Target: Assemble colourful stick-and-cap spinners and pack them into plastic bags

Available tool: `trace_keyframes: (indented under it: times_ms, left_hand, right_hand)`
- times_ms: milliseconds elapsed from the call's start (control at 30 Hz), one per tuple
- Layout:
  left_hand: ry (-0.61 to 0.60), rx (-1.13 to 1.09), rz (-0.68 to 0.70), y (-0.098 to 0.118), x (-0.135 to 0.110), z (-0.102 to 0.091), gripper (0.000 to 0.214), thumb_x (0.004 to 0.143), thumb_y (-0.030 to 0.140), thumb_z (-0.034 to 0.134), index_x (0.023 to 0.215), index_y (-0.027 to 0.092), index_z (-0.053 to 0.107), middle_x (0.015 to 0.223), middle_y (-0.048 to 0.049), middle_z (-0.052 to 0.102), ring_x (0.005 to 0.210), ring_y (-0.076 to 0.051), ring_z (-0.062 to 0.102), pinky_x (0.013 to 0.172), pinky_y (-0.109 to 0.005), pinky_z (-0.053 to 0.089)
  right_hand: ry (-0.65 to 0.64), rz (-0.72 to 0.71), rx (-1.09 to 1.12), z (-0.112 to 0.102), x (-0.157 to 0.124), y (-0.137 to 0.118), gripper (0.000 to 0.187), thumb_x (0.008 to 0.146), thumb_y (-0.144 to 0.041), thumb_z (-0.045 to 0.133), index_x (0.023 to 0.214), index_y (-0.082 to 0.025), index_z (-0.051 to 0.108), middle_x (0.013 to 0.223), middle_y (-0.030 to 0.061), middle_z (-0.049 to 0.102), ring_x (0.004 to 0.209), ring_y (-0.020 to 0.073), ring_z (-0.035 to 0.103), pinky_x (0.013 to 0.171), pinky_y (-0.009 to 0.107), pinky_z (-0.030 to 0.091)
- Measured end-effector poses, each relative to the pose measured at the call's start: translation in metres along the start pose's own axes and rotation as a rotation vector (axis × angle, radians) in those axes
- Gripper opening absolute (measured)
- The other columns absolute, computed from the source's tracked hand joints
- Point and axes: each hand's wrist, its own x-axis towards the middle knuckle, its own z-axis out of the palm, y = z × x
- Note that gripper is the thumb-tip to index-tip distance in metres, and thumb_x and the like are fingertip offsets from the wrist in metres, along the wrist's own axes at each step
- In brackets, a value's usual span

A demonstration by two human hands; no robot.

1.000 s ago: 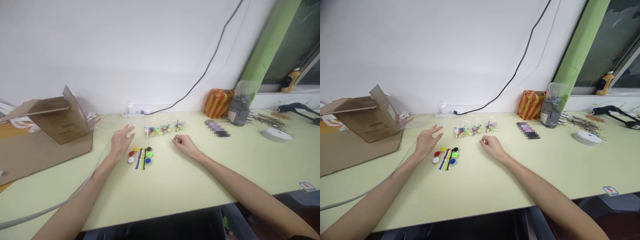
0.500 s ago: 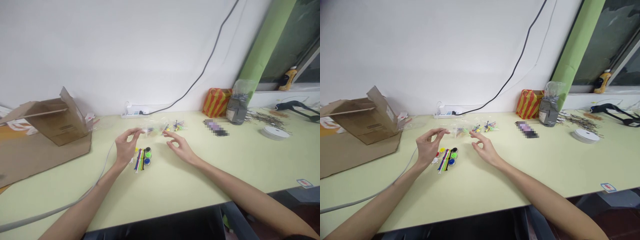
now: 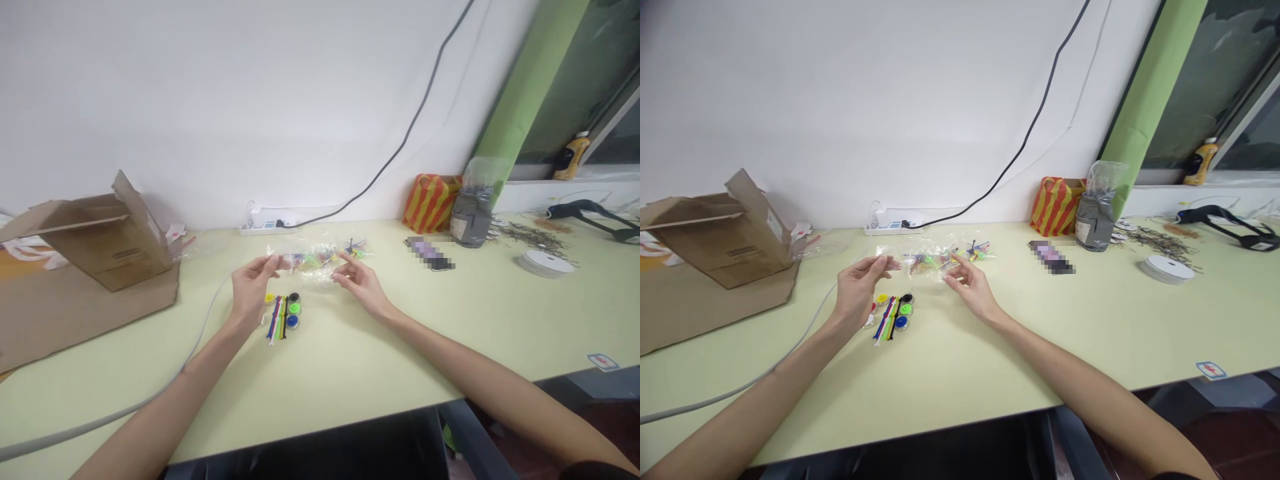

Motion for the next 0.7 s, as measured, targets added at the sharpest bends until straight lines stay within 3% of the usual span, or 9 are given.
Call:
trace_keyframes:
  times_ms: [67, 133, 233, 567, 700]
  left_hand:
    - [-0.007, -0.023, -0.038, 0.000, 0.000, 0.000, 0.028, 0.080, 0.041, 0.076, 0.090, 0.015, 0.077, 0.081, -0.0088, 0.076, 0.082, -0.021, 0.070, 0.072, -0.030, 0.049]
    - [-0.018, -0.037, -0.068, 0.000, 0.000, 0.000, 0.028, 0.079, 0.041, 0.077, 0.091, 0.015, 0.076, 0.079, -0.0083, 0.075, 0.081, -0.021, 0.071, 0.072, -0.030, 0.049]
    - [-0.013, -0.025, -0.103, -0.001, 0.000, -0.001, 0.029, 0.078, 0.042, 0.078, 0.088, 0.015, 0.075, 0.072, -0.0060, 0.073, 0.077, -0.021, 0.071, 0.071, -0.029, 0.048]
    - [-0.003, 0.100, -0.142, -0.007, 0.003, -0.005, 0.032, 0.083, 0.046, 0.071, 0.073, 0.017, 0.064, 0.056, -0.0010, 0.062, 0.056, -0.013, 0.057, 0.062, -0.025, 0.045]
    - [-0.009, 0.175, -0.120, -0.007, 0.003, -0.007, 0.032, 0.083, 0.047, 0.070, 0.072, 0.019, 0.058, 0.050, 0.0040, 0.053, 0.047, -0.010, 0.047, 0.053, -0.021, 0.040]
  right_hand:
    - [0.039, 0.041, 0.066, 0.000, 0.000, -0.002, 0.056, 0.083, -0.046, 0.076, 0.129, -0.018, 0.062, 0.078, 0.0011, 0.063, 0.076, 0.0176, 0.060, 0.069, 0.028, 0.047]
    - [0.078, 0.070, 0.117, -0.001, 0.001, -0.002, 0.041, 0.079, -0.049, 0.079, 0.103, -0.017, 0.069, 0.072, -0.0004, 0.058, 0.069, 0.0155, 0.054, 0.063, 0.026, 0.043]
    - [0.127, 0.084, 0.127, -0.003, 0.001, -0.004, 0.037, 0.076, -0.050, 0.081, 0.076, -0.018, 0.063, 0.066, -0.0007, 0.056, 0.063, 0.0141, 0.048, 0.058, 0.026, 0.038]
    - [0.055, 0.147, 0.288, -0.004, -0.003, -0.015, 0.045, 0.085, -0.047, 0.074, 0.057, -0.018, 0.053, 0.056, -0.0011, 0.047, 0.057, 0.0127, 0.045, 0.056, 0.026, 0.033]
    - [-0.052, 0.146, 0.360, -0.008, -0.002, -0.016, 0.037, 0.090, -0.045, 0.065, 0.066, -0.017, 0.065, 0.059, 0.0005, 0.048, 0.057, 0.0137, 0.043, 0.054, 0.027, 0.034]
